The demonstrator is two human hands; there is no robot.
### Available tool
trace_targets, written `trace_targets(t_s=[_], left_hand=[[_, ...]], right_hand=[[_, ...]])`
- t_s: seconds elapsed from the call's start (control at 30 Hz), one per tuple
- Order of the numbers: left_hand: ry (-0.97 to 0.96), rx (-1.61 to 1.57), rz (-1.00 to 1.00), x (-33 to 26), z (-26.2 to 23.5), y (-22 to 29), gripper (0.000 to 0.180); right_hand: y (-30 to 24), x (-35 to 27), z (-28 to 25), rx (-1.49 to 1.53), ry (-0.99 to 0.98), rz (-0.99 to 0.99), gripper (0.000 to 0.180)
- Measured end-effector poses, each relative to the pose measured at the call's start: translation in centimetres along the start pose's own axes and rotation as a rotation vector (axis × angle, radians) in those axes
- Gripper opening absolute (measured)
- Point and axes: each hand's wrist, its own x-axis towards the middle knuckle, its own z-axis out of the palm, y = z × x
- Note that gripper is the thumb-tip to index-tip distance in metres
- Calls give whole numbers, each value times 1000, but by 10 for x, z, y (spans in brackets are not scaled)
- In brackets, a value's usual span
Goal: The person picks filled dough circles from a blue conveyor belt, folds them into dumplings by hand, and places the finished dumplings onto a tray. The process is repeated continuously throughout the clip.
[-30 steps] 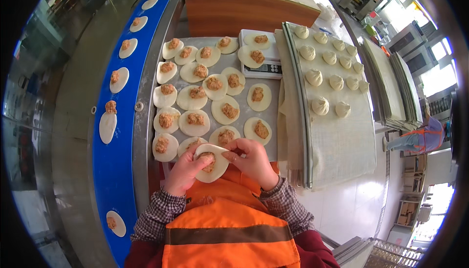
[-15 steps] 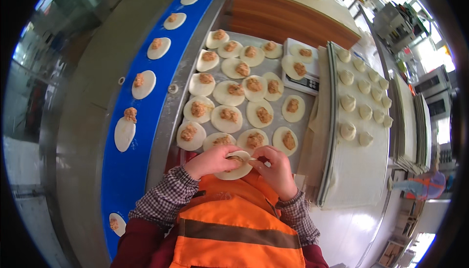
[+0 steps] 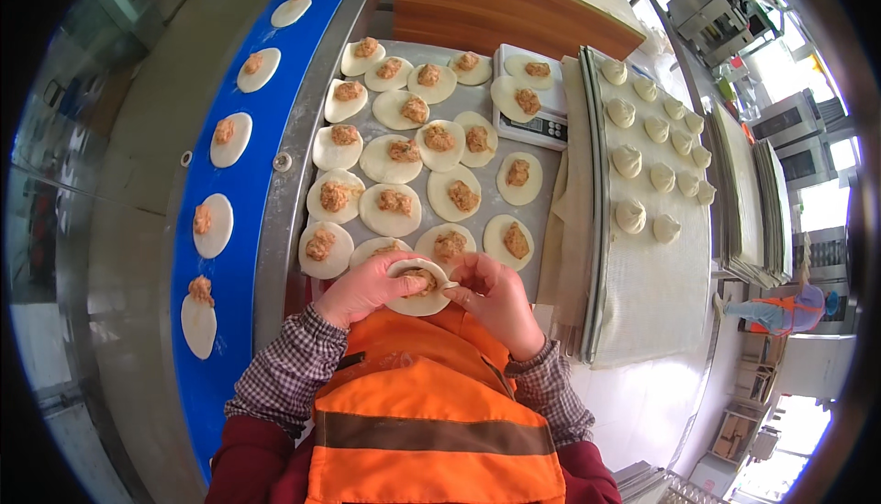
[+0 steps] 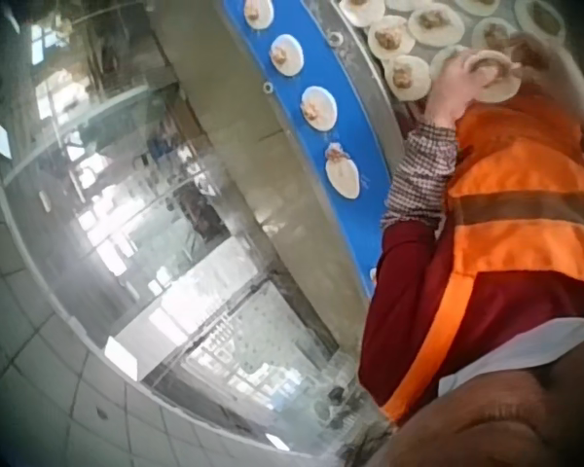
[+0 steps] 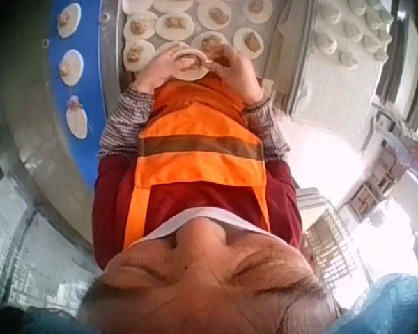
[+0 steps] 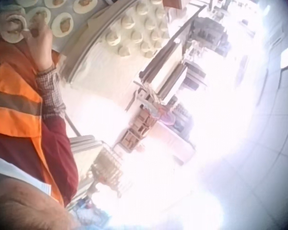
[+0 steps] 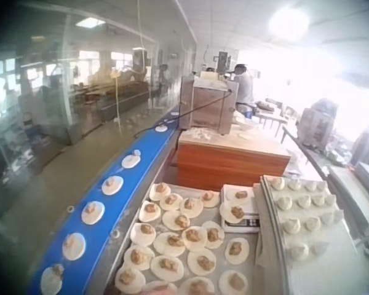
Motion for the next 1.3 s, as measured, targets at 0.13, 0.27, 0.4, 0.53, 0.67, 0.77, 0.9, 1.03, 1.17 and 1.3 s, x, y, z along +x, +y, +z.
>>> trace_targets(t_s=[0.13,0.27,0.4,0.53,0.67,0.77,0.9,1.03,1.17,1.3], left_hand=[[48,345,57,1,5,4,41],[32,587,53,-1,5,10,39],[-32,752,19,3,7,18,39],[-102,245,67,3,-2,4,41],[28,224,-64,-2,8,7,41],[36,513,51,1,4,0,39],[-5,812,-8,3,5,11,40],[-71,861,17,10,7,13,43],[-84,365,47,7,-3,-3,38],[5,153,-78,2,4,-3,35]], right_hand=[[-7,4,-3,-199,-56,-131,17],[-6,3,1,-403,2,-401,16],[-3,0,8,-165,5,-47,15],[14,-7,6,-199,13,-95,21],[11,-8,15,392,37,125,20],[11,-4,12,283,-38,207,13],[0,-6,10,-438,33,-280,16],[5,-9,16,-156,59,-68,15],[3,-13,10,-327,12,-100,15],[11,-16,16,134,38,89,12]])
